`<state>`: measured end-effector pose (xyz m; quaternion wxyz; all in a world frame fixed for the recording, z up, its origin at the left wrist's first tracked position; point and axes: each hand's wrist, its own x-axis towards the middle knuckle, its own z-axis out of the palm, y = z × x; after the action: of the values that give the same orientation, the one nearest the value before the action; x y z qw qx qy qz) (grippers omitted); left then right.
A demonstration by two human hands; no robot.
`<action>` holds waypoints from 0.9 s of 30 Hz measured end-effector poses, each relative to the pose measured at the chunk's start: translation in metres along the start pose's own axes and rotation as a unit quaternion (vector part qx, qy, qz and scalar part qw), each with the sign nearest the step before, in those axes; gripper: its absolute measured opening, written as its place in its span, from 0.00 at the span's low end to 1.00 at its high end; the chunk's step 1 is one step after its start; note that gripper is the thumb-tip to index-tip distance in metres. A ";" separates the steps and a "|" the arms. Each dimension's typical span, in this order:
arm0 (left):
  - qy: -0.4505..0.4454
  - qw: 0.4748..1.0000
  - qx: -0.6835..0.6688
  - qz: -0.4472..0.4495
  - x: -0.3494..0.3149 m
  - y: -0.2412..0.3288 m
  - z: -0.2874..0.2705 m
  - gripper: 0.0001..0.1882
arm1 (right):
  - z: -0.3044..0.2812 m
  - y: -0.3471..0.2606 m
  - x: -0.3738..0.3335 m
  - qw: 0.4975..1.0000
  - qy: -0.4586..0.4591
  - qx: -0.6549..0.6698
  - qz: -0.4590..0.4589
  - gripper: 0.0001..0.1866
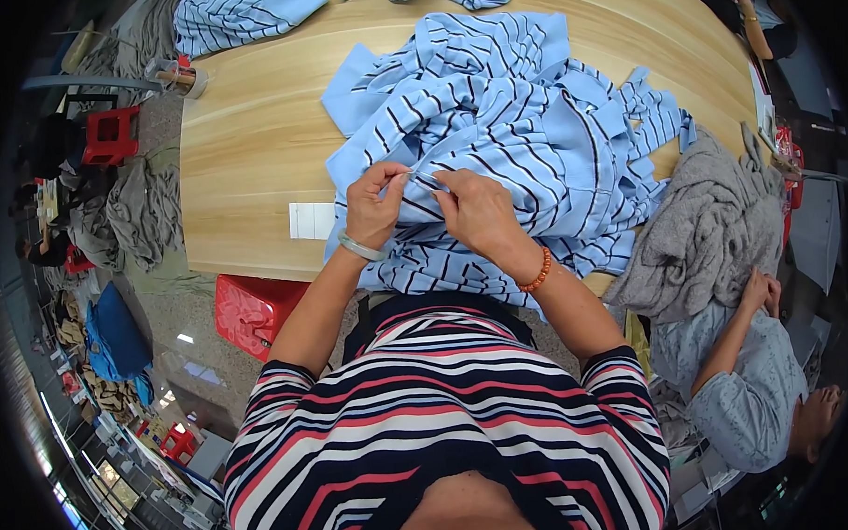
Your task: Inspecting and folding striped garments at a workstation.
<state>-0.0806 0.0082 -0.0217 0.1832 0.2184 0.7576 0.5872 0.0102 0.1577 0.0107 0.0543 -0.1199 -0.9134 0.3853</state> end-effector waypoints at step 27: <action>-0.035 0.995 -0.018 -0.094 -0.010 0.000 -0.041 0.05 | -0.082 0.035 -0.039 0.972 -0.143 0.128 0.139 0.13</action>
<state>-0.0941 -0.0300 -0.0121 0.2683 0.1635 0.7569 0.5730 0.0697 0.2282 0.0428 -0.1162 -0.1816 -0.8292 0.5157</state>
